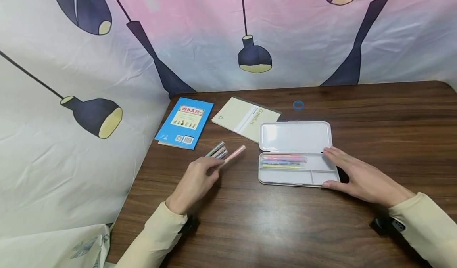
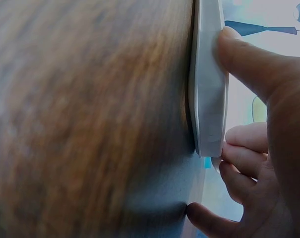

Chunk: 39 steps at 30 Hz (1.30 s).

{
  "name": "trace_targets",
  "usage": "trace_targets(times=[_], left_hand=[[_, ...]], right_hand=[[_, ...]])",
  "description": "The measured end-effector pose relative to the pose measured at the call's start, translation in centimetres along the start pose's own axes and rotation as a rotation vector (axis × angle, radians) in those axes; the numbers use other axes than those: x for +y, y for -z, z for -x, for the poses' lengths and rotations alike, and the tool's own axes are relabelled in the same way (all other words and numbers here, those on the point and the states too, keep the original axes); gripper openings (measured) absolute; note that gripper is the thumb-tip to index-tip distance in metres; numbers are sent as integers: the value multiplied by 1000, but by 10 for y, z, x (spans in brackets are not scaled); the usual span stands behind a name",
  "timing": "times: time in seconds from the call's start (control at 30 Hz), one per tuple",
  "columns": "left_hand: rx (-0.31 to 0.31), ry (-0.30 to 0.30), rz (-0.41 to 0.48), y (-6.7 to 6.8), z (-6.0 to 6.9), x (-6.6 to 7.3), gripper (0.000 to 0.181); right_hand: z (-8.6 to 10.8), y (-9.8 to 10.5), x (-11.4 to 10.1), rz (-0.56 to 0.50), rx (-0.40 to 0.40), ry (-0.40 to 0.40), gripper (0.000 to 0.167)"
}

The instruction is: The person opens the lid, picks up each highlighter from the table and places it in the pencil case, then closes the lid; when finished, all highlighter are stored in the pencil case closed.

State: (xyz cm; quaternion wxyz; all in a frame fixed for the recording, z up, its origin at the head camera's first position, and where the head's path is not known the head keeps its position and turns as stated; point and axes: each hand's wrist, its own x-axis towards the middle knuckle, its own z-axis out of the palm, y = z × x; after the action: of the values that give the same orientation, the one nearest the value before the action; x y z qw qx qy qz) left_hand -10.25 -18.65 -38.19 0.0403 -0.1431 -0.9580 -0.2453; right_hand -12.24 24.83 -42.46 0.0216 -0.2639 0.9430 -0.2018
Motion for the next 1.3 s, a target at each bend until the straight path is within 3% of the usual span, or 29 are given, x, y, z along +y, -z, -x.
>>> trace_targets(times=[0.13,0.43,0.67,0.93,1.13,1.3], left_hand=[[-18,-92,2,-3,-11,11,28],[-122,-308,-23,-16,-41,34,27],[-256,-379,-18,-24,-57,44,28],[-341,-500,-46,-35,-79,52,27],[-368,-583,-40,-45,-91,57,28],[-366,-615,-28,-54,-96,59,28]], right_hand=[[-1,1,0,-10,5,-3,90],[-4,2,-2,-10,1,19,89],[-4,3,-1,-18,-16,9,90],[-2,1,0,2,-4,10,89],[-2,1,-1,2,-11,4,89],[-2,2,-2,3,-11,4,89]])
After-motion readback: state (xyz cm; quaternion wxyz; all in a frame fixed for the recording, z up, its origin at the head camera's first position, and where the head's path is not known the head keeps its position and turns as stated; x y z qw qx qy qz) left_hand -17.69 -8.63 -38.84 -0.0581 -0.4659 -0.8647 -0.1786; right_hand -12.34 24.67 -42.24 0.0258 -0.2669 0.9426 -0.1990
